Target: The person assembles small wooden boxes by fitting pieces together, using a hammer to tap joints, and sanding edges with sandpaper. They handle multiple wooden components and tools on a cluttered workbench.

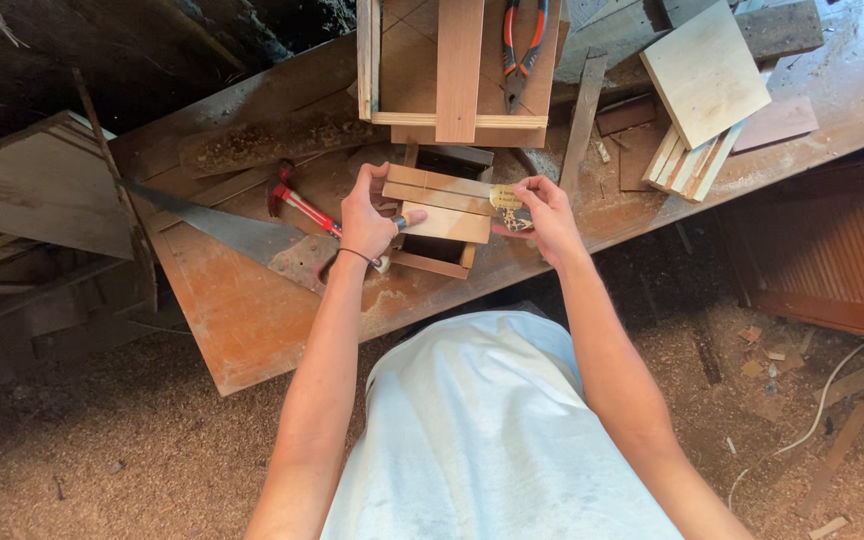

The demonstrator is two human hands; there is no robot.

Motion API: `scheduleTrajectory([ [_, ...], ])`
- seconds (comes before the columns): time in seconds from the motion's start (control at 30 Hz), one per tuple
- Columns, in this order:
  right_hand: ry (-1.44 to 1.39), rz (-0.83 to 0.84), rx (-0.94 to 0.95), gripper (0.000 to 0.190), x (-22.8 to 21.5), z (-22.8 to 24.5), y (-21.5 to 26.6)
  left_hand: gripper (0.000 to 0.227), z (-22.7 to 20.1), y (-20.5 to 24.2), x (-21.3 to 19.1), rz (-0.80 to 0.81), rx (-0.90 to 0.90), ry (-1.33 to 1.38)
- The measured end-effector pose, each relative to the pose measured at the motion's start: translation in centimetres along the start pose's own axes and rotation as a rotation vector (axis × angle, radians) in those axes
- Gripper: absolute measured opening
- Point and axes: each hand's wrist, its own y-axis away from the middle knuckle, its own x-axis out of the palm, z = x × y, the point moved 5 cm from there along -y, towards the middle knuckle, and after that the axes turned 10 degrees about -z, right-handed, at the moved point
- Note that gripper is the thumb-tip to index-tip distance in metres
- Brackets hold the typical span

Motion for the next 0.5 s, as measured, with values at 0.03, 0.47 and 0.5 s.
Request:
scheduleTrajectory([
  [0.03,-0.005,0.001,0.007,0.009,0.0,0.0,0.1,0.067,0.1,0.0,0.0,0.002,-0.01,0.021],
  [0.47,-0.092,-0.025,0.027,0.007,0.4,-1.1,0.4,0.071,0.6,-0.2,-0.1,-0.004,0.019,-0.032],
  [0.5,-0.1,-0.023,0.027,0.007,0.3,-1.2,0.4,0.072,0.7,-0.2,0.0,-0.004,0.017,-0.032],
])
